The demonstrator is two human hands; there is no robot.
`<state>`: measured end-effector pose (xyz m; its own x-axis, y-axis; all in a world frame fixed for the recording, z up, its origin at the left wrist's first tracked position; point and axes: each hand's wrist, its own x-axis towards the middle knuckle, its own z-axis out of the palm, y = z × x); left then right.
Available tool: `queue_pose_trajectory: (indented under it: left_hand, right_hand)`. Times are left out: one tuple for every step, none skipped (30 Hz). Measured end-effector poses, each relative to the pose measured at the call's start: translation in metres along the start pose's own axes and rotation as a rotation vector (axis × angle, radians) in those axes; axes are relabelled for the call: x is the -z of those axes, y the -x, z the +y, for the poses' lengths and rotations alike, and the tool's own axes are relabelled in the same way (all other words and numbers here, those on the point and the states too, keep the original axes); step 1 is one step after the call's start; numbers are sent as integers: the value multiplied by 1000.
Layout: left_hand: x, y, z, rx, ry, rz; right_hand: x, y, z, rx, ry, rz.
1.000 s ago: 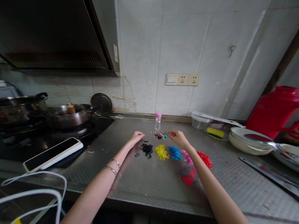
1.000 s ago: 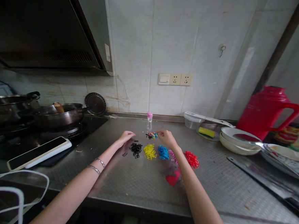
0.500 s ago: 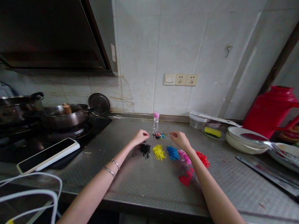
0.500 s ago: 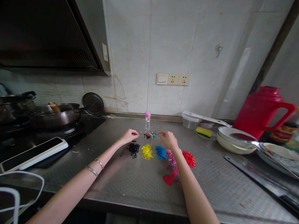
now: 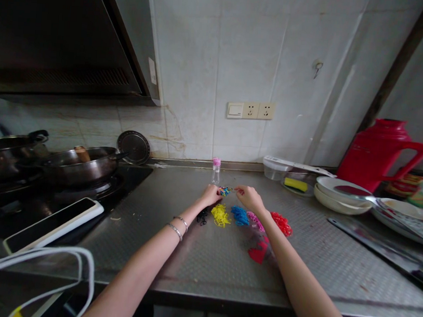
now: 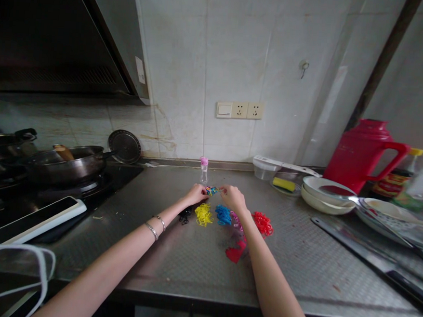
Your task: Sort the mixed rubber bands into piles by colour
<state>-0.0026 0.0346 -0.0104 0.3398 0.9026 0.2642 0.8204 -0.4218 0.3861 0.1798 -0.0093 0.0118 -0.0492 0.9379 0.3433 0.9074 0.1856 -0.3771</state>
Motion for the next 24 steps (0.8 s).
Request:
queue_pose_trajectory:
  left_hand:
    - [-1,0,1,16,-12,9]
    - [-1,0,2,28,-23,21]
    - [-1,1,4,35,-32,30]
    - [-1,1,5,40,-40,36]
    - [-1,2,6,47,-48,39]
    - [0,2,7,57,-56,37]
    - [1,3,8,67,-65,35]
    - [1,3,9,73,-73,35]
    - [2,4,9,75,-80,37]
    - [3,4,9,68,-86,42]
    - [3,4,9,54,-91,49]
    - [3,4,8,37,-93,57]
    - [3,5,7,22,-93,64]
    - [3,5,6,13,-90,69]
    - [3,5,5,8,-81,73]
    - [4,6,4,7,-68,80]
    - [5,6,3,11,-50,88]
    - [6,7,2,17,-29,96]
    - [7,8,1,24,-5,102]
    - [9,9,1,32,19,104]
    - [11,10,0,41,42,100]
    - [13,11,0,48,61,93]
    - [14,13,-1,53,75,86]
    - [16,14,-2,53,83,80]
  right_hand:
    - [0,0,0,-1,2,-3]
    - [0,0,-1,-3,4,-5]
    - [0,1,-1,-4,5,-5]
    - [-1,1,-1,-4,6,-4]
    - [-1,1,0,-2,6,-4]
    - [-1,1,0,-1,5,-4]
    - [-2,1,0,0,4,-4]
    - [-2,1,0,1,4,-6]
    - [-2,1,0,1,5,-8]
    - [-3,1,0,1,6,-10]
    - [-3,1,0,1,6,-14]
    - [-3,1,0,0,7,-17]
    - [-3,1,0,-2,7,-21]
    - [-3,1,0,-3,8,-24]
    - [-2,1,0,-3,7,-26]
    - [-2,1,-1,-3,6,-28]
    - [-2,1,-1,-1,4,-30]
    - [-2,1,-2,0,0,-33]
    - [-1,2,-3,-1,-4,-35]
    - [-1,2,-3,-5,-7,-37]
    - [-1,2,-4,-9,-8,-40]
    - [-1,3,-5,-11,-7,-42]
    - [-1,3,-5,-11,-5,-43]
    - [-2,3,-6,-7,-3,-44]
